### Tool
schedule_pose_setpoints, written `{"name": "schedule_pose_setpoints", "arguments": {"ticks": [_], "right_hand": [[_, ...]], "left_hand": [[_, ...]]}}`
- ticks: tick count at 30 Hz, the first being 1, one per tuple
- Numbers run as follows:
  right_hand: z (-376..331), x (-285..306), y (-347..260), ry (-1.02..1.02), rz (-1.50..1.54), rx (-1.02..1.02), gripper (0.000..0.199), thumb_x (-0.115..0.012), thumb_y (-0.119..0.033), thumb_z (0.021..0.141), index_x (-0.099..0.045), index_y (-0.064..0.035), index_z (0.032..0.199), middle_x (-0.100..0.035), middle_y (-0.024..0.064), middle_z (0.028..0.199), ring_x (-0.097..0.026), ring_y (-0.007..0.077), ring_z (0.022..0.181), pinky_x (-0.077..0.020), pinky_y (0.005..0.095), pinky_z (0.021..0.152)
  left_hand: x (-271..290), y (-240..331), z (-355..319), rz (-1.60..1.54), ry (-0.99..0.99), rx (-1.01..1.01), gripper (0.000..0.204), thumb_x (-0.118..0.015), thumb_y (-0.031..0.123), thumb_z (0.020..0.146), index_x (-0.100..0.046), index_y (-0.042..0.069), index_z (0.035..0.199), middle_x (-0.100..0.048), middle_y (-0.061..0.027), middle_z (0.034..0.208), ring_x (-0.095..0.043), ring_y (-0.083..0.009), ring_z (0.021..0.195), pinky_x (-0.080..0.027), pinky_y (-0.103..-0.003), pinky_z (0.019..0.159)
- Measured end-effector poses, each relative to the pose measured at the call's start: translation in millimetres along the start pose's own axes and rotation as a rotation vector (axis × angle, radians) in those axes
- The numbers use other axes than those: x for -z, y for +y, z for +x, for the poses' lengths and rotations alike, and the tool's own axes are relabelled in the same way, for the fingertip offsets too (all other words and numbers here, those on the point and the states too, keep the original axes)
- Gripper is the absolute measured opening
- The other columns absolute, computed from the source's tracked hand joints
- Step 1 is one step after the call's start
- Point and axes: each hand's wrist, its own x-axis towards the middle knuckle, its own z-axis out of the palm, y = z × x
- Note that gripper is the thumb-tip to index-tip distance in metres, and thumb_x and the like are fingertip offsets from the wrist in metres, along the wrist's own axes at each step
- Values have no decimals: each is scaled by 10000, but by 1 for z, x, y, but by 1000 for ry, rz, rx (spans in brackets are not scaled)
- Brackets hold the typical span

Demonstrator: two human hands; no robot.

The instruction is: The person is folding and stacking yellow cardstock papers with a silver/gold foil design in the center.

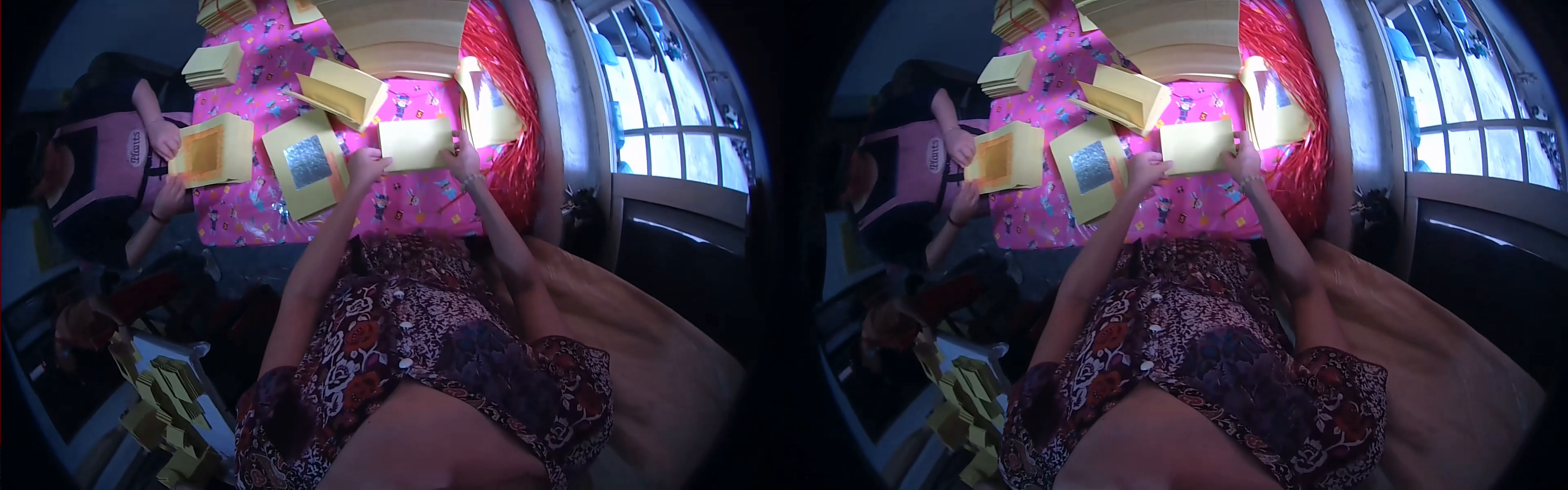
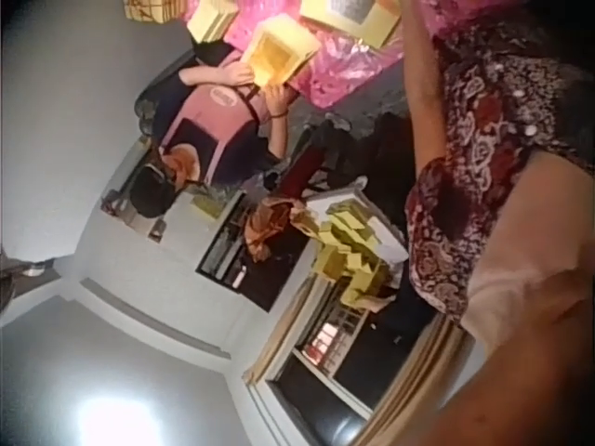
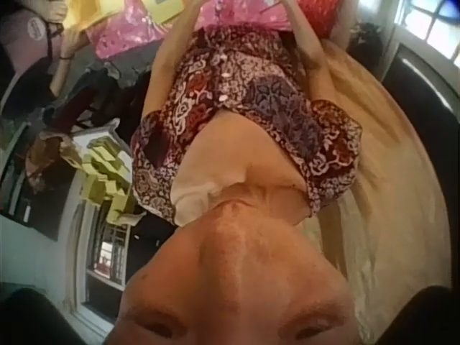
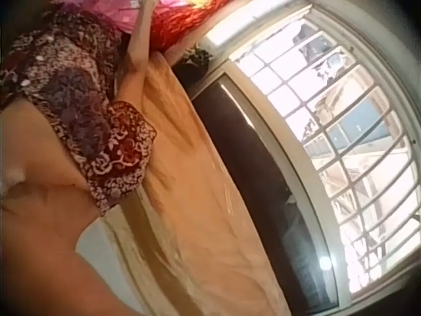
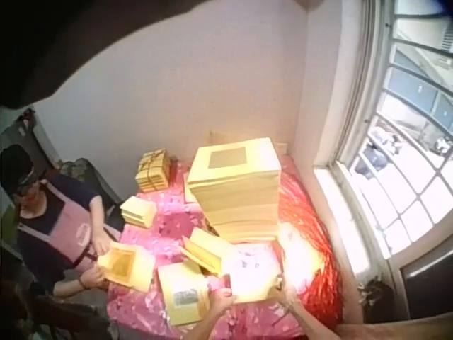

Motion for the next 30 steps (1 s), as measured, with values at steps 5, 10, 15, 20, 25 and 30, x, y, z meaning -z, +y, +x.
{"name": "schedule_pose_setpoints", "arguments": {"ticks": [5,10,15,20,25,30], "right_hand": [[6,-5,-3,-55,62,-74,473,-692,-115,772,-471,-24,1180,-641,92,815,-648,190,710,-522,336,624],[4,-5,1,-36,-80,-40,481,-707,-132,765,-467,-29,1169,-643,114,818,-654,228,747,-515,356,657],[7,-2,-18,-104,-258,-77,503,-743,-196,739,-481,-45,1142,-661,168,901,-658,301,825,-510,402,752],[13,-4,-22,-141,-369,-42,574,-773,-254,727,-473,-44,1170,-652,176,962,-647,312,874,-501,413,805],[9,2,-13,-126,-204,-109,668,-780,-293,724,-447,-8,1229,-640,164,976,-643,282,859,-507,381,785],[10,12,-13,-154,-14,-148,669,-697,-444,809,-450,18,1224,-632,173,980,-635,256,876,-523,362,776]], "left_hand": [[4,-1,11,-88,-33,149,250,-744,177,756,-688,-11,911,-693,-86,738,-663,-136,576,-497,-240,431],[0,4,6,-44,-34,167,259,-745,188,759,-683,-6,919,-697,-85,764,-667,-129,580,-508,-243,446],[5,-2,5,-8,-14,187,269,-743,216,738,-672,9,896,-696,-93,770,-675,-155,603,-522,-270,473],[6,-3,-1,355,98,-52,350,-695,294,722,-606,24,926,-663,-132,809,-671,-274,758,-537,-398,658],[0,4,-18,476,280,-229,485,-653,330,756,-434,39,1077,-590,-162,893,-619,-321,859,-487,-447,733],[33,10,-41,267,321,-357,416,-669,296,790,-479,44,1062,-621,-139,846,-639,-289,785,-498,-409,695]]}}
